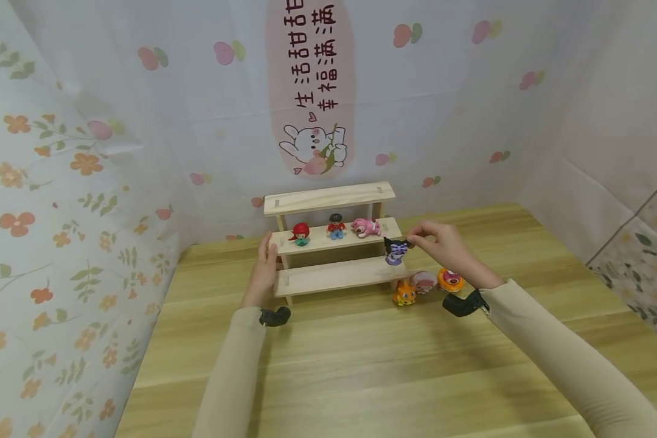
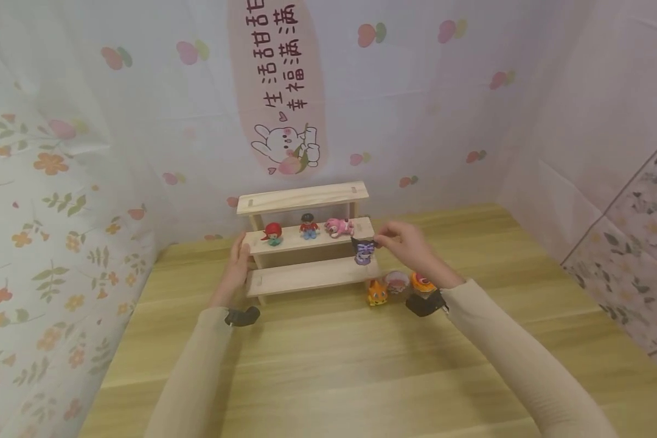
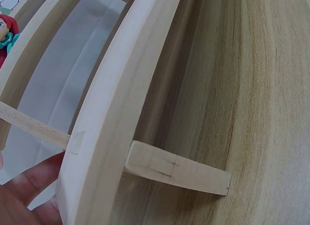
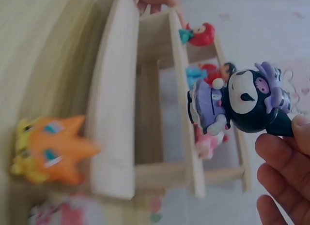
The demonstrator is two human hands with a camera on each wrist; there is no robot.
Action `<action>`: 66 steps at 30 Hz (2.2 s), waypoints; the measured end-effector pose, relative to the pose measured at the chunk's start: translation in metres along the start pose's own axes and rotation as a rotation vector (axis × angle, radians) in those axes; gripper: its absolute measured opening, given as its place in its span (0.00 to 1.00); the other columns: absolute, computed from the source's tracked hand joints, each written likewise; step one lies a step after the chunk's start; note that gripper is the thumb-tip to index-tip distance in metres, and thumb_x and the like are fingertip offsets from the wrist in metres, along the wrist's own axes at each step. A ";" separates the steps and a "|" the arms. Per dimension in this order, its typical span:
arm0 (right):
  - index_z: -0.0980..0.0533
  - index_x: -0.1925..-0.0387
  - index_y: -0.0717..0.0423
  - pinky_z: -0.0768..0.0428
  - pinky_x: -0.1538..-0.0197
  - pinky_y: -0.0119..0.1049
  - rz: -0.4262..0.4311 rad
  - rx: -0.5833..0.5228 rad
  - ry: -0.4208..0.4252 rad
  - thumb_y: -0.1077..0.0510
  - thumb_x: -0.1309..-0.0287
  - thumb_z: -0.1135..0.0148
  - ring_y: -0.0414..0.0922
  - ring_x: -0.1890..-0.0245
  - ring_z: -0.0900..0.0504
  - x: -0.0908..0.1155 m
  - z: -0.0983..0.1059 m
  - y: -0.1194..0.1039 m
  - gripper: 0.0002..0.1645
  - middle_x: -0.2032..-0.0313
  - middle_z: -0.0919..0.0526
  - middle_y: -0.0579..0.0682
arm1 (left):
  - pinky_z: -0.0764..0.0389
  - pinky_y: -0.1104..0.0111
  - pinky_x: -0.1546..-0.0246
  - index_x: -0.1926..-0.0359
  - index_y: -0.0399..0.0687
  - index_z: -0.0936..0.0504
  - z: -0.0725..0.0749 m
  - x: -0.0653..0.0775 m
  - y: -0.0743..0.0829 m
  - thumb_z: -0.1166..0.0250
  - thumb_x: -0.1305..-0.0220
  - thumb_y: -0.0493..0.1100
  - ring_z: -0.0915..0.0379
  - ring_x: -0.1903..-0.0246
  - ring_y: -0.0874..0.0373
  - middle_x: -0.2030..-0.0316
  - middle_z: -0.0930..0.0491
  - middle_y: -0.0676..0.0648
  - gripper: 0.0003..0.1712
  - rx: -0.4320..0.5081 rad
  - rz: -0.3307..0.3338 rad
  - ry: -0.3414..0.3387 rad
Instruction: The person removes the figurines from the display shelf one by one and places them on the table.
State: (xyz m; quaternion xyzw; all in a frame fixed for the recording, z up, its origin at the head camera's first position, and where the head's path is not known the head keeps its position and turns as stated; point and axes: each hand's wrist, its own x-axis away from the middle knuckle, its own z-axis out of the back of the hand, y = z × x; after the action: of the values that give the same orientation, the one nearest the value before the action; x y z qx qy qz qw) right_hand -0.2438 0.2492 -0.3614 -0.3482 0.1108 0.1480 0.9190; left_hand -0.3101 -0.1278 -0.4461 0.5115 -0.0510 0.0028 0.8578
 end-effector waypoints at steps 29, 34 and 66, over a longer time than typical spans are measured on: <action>0.20 0.74 0.48 0.31 0.72 0.29 0.044 0.162 0.087 0.64 0.49 0.31 0.33 0.74 0.32 0.088 -0.019 0.078 0.07 0.72 0.20 0.44 | 0.46 0.39 0.35 0.25 0.66 0.60 -0.003 0.001 0.001 0.68 0.25 0.61 0.47 0.33 0.31 0.27 0.50 0.36 0.32 0.016 0.002 -0.019; 0.19 0.74 0.49 0.33 0.74 0.28 0.087 0.152 0.111 0.66 0.52 0.29 0.31 0.75 0.33 0.088 -0.022 0.082 0.09 0.74 0.21 0.43 | 0.47 0.39 0.35 0.25 0.64 0.60 -0.002 -0.001 -0.001 0.68 0.25 0.61 0.48 0.33 0.31 0.27 0.50 0.36 0.32 0.009 -0.005 -0.005; 0.16 0.64 0.56 0.37 0.77 0.30 -0.073 0.135 0.071 0.57 0.42 0.35 0.37 0.76 0.33 0.080 -0.011 0.068 0.07 0.74 0.21 0.46 | 0.46 0.39 0.35 0.25 0.66 0.61 0.002 0.001 -0.003 0.69 0.25 0.61 0.48 0.33 0.32 0.27 0.49 0.38 0.32 0.018 -0.017 -0.010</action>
State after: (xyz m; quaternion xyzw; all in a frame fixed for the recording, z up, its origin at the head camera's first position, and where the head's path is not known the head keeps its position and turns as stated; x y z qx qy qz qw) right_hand -0.1941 0.3061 -0.4355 -0.2943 0.1402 0.0945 0.9407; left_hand -0.3093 -0.1311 -0.4477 0.5196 -0.0508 -0.0065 0.8529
